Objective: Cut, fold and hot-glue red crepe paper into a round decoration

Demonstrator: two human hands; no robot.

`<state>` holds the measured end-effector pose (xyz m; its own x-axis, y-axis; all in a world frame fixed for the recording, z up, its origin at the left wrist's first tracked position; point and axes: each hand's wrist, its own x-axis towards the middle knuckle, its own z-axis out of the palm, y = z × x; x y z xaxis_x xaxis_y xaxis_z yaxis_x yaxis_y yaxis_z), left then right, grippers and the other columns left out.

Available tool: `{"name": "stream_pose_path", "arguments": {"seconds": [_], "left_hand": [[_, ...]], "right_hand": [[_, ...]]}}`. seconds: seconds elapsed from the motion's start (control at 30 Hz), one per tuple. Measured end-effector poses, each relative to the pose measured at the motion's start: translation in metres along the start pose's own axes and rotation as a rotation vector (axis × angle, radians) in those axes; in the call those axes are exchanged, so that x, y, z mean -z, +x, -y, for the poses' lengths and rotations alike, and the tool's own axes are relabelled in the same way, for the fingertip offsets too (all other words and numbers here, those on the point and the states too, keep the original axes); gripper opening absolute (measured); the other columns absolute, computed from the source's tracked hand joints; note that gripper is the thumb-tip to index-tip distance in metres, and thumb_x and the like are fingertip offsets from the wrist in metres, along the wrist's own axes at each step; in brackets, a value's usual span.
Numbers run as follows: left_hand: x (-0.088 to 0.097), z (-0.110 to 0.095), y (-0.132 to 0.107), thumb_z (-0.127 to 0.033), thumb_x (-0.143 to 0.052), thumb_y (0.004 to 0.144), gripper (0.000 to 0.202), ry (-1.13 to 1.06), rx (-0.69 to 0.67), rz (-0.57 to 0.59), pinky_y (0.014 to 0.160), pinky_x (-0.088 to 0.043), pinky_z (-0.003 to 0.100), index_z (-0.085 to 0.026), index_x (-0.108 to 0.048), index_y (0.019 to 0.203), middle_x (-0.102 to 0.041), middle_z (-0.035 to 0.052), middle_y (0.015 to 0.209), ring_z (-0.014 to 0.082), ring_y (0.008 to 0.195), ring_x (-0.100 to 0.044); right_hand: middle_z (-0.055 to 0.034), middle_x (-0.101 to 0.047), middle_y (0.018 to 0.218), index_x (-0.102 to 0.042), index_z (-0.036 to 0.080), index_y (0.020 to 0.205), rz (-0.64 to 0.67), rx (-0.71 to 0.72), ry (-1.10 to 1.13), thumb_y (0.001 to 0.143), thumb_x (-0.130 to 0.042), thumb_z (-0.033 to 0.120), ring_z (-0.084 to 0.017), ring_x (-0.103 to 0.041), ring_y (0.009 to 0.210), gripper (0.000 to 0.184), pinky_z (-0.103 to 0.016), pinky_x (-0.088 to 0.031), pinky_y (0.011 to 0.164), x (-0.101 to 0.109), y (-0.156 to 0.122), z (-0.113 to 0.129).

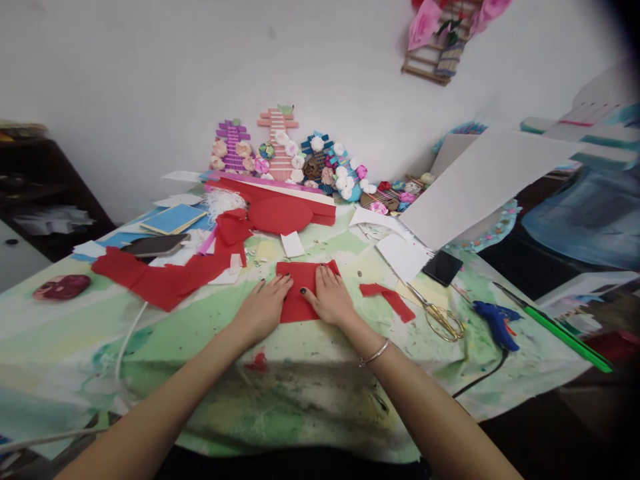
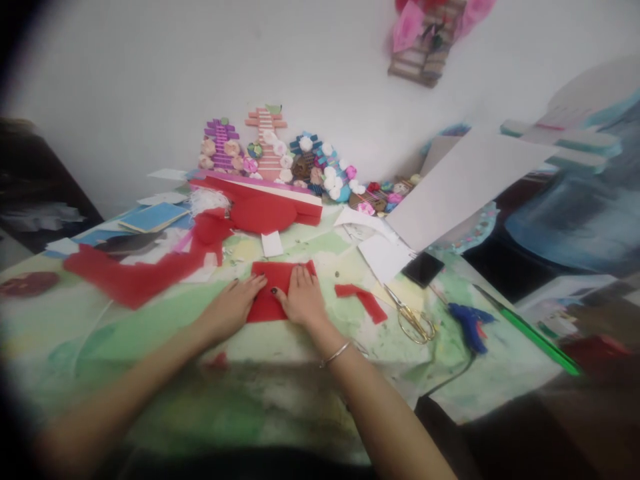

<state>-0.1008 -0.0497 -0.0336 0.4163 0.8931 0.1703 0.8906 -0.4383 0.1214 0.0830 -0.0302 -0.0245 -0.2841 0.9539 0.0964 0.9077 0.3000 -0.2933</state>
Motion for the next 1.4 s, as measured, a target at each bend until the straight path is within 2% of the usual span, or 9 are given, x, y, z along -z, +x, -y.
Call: {"name": "stream_pose_path", "arguments": {"seconds": [0.33, 0.5, 0.63, 0.7, 0.77, 0.87, 1.0, 1.17, 1.4], "left_hand": [[0.000, 0.001, 0.000, -0.011, -0.028, 0.088, 0.053, -0.007, 0.011, 0.021, 0.113, -0.025, 0.045, -0.013, -0.038, 0.140, -0.037, 0.0092, 0.149, 0.0217, 0.137, -0.033], [0.011, 0.003, 0.008, -0.017, -0.035, 0.087, 0.047, 0.002, -0.005, 0.021, 0.104, -0.034, 0.046, -0.015, -0.047, 0.133, -0.045, 0.0112, 0.143, 0.0251, 0.130, -0.041], [0.025, 0.003, 0.031, -0.014, -0.043, 0.081, 0.033, 0.003, -0.046, -0.022, 0.089, -0.042, 0.048, -0.015, -0.061, 0.108, -0.063, 0.0134, 0.113, 0.0291, 0.107, -0.055], [0.024, -0.001, 0.044, -0.011, -0.043, 0.080, 0.025, 0.004, -0.052, -0.071, 0.088, -0.042, 0.049, -0.013, -0.064, 0.094, -0.065, 0.0144, 0.098, 0.0298, 0.100, -0.057], [0.016, -0.006, 0.055, -0.010, -0.041, 0.082, 0.023, -0.004, -0.062, -0.112, 0.089, -0.043, 0.048, -0.012, -0.063, 0.088, -0.063, 0.0160, 0.094, 0.0294, 0.099, -0.056], [-0.004, -0.011, 0.064, -0.008, -0.036, 0.085, 0.029, -0.044, -0.087, -0.154, 0.092, -0.045, 0.041, -0.010, -0.062, 0.097, -0.061, 0.0150, 0.104, 0.0236, 0.102, -0.055], [-0.024, -0.003, 0.063, -0.007, -0.035, 0.083, 0.043, -0.089, -0.114, -0.151, 0.103, -0.041, 0.039, -0.011, -0.056, 0.120, -0.055, 0.0137, 0.129, 0.0210, 0.120, -0.050], [-0.024, 0.008, 0.059, -0.009, -0.031, 0.087, 0.049, -0.113, -0.124, -0.097, 0.111, -0.033, 0.038, -0.010, -0.049, 0.132, -0.048, 0.0132, 0.140, 0.0206, 0.130, -0.043], [-0.019, 0.006, 0.057, -0.010, -0.029, 0.088, 0.049, -0.088, -0.105, -0.057, 0.111, -0.033, 0.039, -0.012, -0.049, 0.133, -0.047, 0.0116, 0.141, 0.0195, 0.131, -0.042]], "right_hand": [[-0.0170, -0.018, 0.155, -0.016, 0.001, 0.149, 0.019, -0.182, -0.146, 0.091, -0.019, 0.064, -0.026, -0.014, 0.144, 0.086, -0.043, -0.010, 0.115, 0.006, -0.008, -0.025], [-0.0218, -0.020, 0.153, -0.019, -0.005, 0.146, -0.020, -0.228, -0.168, 0.091, -0.024, 0.062, -0.030, -0.015, 0.143, 0.087, -0.043, -0.014, 0.114, 0.006, -0.010, -0.023], [-0.0268, -0.020, 0.152, -0.022, -0.011, 0.143, -0.072, -0.083, -0.188, 0.095, -0.030, 0.031, -0.033, -0.012, 0.143, 0.064, -0.047, -0.012, 0.114, 0.013, -0.009, -0.012], [-0.0251, -0.022, 0.152, -0.024, -0.010, 0.143, -0.053, 0.058, -0.175, 0.088, -0.031, 0.012, -0.030, -0.014, 0.144, 0.059, -0.043, -0.014, 0.115, 0.015, -0.005, -0.004], [-0.0203, -0.029, 0.151, -0.029, -0.004, 0.143, -0.016, 0.145, -0.154, 0.085, -0.031, 0.007, -0.024, -0.022, 0.142, 0.060, -0.036, -0.019, 0.115, 0.014, 0.000, 0.003], [-0.0189, -0.034, 0.149, -0.033, -0.002, 0.142, 0.007, 0.171, -0.134, 0.092, -0.030, 0.019, -0.023, -0.028, 0.140, 0.055, -0.036, -0.021, 0.114, 0.006, 0.005, 0.006], [-0.0260, -0.025, 0.150, -0.026, -0.008, 0.143, 0.001, 0.092, -0.130, 0.094, -0.032, 0.044, -0.032, -0.020, 0.142, 0.072, -0.042, -0.017, 0.115, 0.001, 0.006, -0.003], [-0.0224, -0.022, 0.153, -0.023, -0.005, 0.145, 0.012, 0.001, -0.139, 0.092, -0.029, 0.055, -0.029, -0.017, 0.143, 0.080, -0.037, -0.012, 0.115, 0.003, 0.011, -0.018], [-0.0228, -0.023, 0.152, -0.021, -0.005, 0.146, -0.022, -0.096, -0.159, 0.089, -0.025, 0.064, -0.029, -0.019, 0.142, 0.089, -0.038, -0.015, 0.113, 0.003, 0.024, -0.036]]}}
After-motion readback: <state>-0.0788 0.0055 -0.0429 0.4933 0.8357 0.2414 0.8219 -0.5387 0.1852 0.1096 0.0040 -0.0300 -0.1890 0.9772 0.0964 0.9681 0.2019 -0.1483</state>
